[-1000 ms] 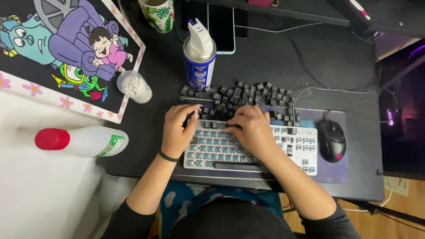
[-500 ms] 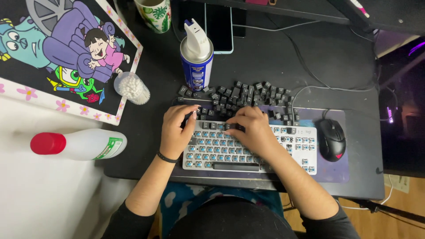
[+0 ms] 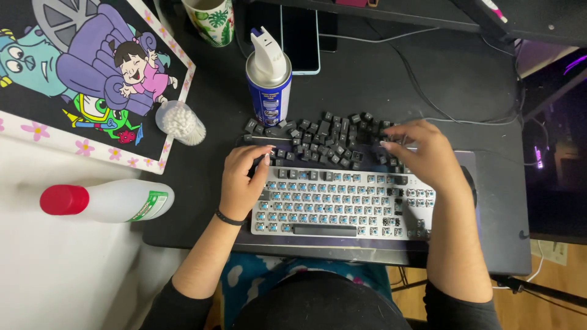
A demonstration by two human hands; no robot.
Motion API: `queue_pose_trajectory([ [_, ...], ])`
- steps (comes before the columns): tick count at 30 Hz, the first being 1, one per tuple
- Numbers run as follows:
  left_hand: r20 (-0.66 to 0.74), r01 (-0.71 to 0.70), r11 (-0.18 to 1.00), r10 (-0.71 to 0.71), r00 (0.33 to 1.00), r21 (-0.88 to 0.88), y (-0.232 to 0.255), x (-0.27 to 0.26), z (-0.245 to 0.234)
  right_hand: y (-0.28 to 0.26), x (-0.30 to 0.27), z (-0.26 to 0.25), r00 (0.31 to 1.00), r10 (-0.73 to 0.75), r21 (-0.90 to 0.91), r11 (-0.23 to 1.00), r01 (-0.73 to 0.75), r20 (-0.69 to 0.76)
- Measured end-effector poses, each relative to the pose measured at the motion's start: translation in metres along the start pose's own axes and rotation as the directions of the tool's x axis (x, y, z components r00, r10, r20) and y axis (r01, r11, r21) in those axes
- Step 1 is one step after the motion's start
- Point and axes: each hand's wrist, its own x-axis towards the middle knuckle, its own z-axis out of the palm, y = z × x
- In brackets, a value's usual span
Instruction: Assembling a mechanical keyboard by manually pressing keycaps onto the switches.
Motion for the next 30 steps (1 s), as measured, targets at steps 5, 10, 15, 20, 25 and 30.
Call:
queue_pose_trajectory([
  [5, -0.010, -0.018, 1.000, 0.018, 1.000, 0.005, -0.001, 0.001, 0.002, 0.003, 0.000, -0.018, 0.999, 0.043, 0.021, 0.999, -0.044, 0.021],
  [10, 0.075, 0.033, 0.994, -0.041, 0.996, 0.100, 0.004, 0.000, -0.002, 0.015, 0.001, -0.040, 0.964, 0.235, -0.018, 0.972, -0.235, 0.122],
  [15, 0.079, 0.034, 0.995, -0.042, 0.996, 0.096, 0.003, -0.001, -0.002, 0.015, 0.000, -0.045, 0.947, 0.307, 0.002, 0.951, -0.309, 0.096],
  [20, 0.042, 0.088, 0.996, -0.088, 0.995, -0.002, 0.004, 0.001, 0.001, 0.014, -0.002, -0.027, 0.996, 0.085, -0.003, 0.996, -0.085, 0.030],
  [25, 0.037, 0.092, 0.996, -0.092, 0.995, 0.001, 0.005, 0.001, 0.001, -0.021, 0.009, -0.003, 0.992, 0.047, 0.006, 0.999, -0.048, 0.114],
  [30, 0.041, 0.095, 0.995, -0.095, 0.995, 0.010, 0.001, -0.001, -0.003, -0.016, 0.021, 0.042, 0.986, -0.095, -0.078, 0.991, 0.106, 0.136],
])
